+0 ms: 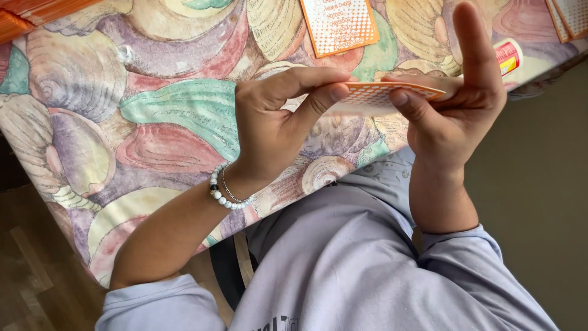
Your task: Applying glue to paper templates and folding them to assemble paper bags on a table.
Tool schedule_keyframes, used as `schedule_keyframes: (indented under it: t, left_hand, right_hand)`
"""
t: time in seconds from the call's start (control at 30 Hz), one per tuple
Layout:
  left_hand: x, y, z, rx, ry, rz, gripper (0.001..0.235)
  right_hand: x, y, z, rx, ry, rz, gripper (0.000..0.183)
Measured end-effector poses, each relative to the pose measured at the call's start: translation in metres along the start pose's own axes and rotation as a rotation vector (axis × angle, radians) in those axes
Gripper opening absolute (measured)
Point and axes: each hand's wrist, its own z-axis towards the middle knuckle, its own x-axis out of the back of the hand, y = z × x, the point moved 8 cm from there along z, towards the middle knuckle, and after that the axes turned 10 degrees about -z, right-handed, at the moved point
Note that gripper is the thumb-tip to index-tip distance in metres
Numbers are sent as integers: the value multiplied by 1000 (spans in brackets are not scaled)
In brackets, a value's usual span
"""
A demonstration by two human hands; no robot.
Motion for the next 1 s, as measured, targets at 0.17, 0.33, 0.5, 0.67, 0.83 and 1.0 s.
schedule_keyframes:
  t: [0.17, 0.33, 0.5, 0.67, 0.83, 1.0]
  left_hand:
    - [2, 7, -3, 39, -1, 40, 10]
    - [1, 6, -5, 74, -1, 32, 10]
    - [-2, 10, -7, 42, -64, -36, 15]
    - [0, 12, -10, 1, -59, -33, 15]
    - [15, -11, -10, 128, 95, -191, 7]
    - [31, -66, -11, 289, 323, -828, 18]
  right_hand:
    - [3, -1, 2, 13, -29, -6, 82]
    - [-1, -23, 18, -7, -93, -147, 53]
    - [-45, -94, 31, 573, -449, -543, 48]
    - [-47, -96, 38, 533, -445, -418, 16]
    - [-8, -15, 38, 398, -372, -210, 47]
    - [-20, 62, 7, -47, -313, 94, 82]
